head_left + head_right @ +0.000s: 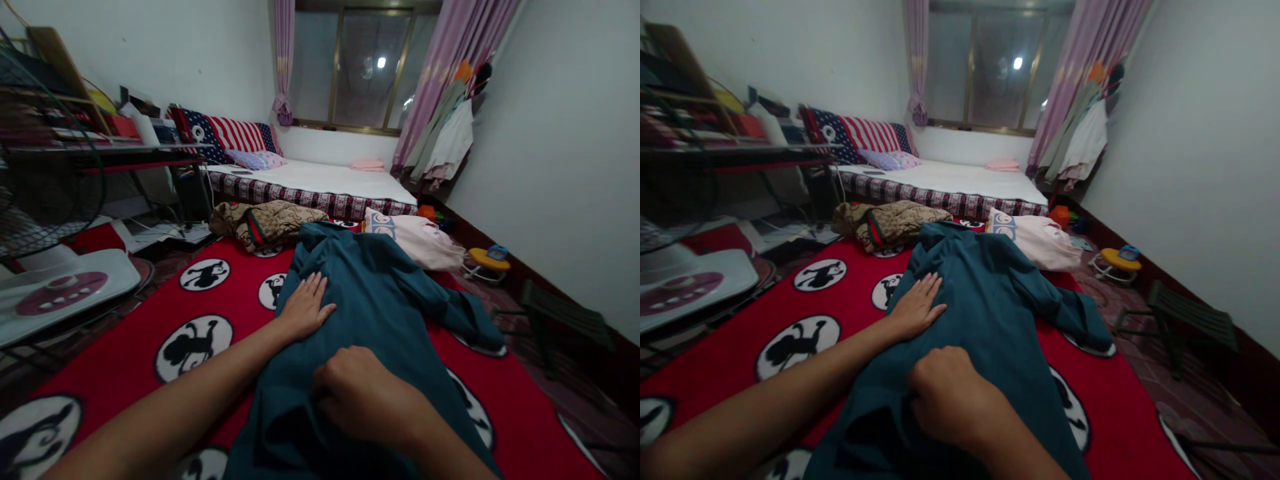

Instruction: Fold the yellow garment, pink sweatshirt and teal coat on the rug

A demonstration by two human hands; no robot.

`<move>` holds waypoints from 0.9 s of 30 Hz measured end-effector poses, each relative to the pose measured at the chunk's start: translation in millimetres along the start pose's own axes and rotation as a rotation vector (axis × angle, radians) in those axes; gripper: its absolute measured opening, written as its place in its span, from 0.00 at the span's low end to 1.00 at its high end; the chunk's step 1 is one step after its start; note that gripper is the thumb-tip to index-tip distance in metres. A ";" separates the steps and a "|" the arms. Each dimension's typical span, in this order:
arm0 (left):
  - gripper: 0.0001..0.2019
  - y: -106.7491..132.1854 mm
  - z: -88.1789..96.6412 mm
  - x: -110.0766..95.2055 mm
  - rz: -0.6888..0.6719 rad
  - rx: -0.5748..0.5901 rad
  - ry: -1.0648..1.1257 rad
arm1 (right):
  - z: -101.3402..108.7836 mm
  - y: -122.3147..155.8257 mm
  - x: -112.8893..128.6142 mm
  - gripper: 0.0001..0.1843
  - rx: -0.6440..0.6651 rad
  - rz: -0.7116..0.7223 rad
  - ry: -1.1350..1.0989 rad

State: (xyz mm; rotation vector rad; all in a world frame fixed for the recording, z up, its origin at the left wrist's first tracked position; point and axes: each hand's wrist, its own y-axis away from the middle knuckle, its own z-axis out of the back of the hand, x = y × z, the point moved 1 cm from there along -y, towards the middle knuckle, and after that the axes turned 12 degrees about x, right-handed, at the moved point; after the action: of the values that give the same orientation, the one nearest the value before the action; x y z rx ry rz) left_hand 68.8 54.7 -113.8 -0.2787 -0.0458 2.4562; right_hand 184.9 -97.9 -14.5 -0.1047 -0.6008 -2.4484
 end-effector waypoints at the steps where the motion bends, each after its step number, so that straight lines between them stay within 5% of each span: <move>1: 0.35 1.4 -7.5 -0.4 0.008 0.013 -0.014 | -0.4 -2.6 -6.4 0.09 -0.015 0.013 -0.058; 5: 0.35 0.8 -16.0 3.1 0.005 0.008 -0.046 | 0.9 -12.3 -50.9 0.12 -0.129 -0.080 -0.307; 10: 0.35 -0.3 -14.4 6.6 -0.003 -0.010 -0.028 | -0.3 -0.1 -134.0 0.20 -0.726 -0.611 -0.339; 13: 0.34 -0.3 -17.8 8.0 -0.011 -0.038 -0.007 | -11.9 25.2 -177.5 0.25 -0.943 -0.990 -0.181; 16: 0.34 -0.6 -20.2 8.7 -0.016 -0.057 0.006 | -31.0 50.7 -209.7 0.30 -0.939 -1.328 -0.115; 19: 0.34 -0.8 -19.8 8.4 -0.010 -0.051 0.005 | -49.9 66.0 -230.6 0.38 -0.834 -1.487 -0.225; 24: 0.34 -0.3 -16.5 6.2 0.001 -0.035 0.003 | -63.2 72.6 -243.8 0.32 -0.700 -1.428 -0.369; 27: 0.34 0.3 -15.4 4.6 0.003 -0.045 0.009 | -61.3 72.8 -245.1 0.24 -0.852 -1.360 -0.465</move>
State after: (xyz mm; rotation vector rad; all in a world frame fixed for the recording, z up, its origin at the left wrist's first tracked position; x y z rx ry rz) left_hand 68.3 56.7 -129.7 -0.3101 -0.0964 2.4587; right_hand 430.1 -43.3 -92.3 -0.8586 0.4867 -3.8752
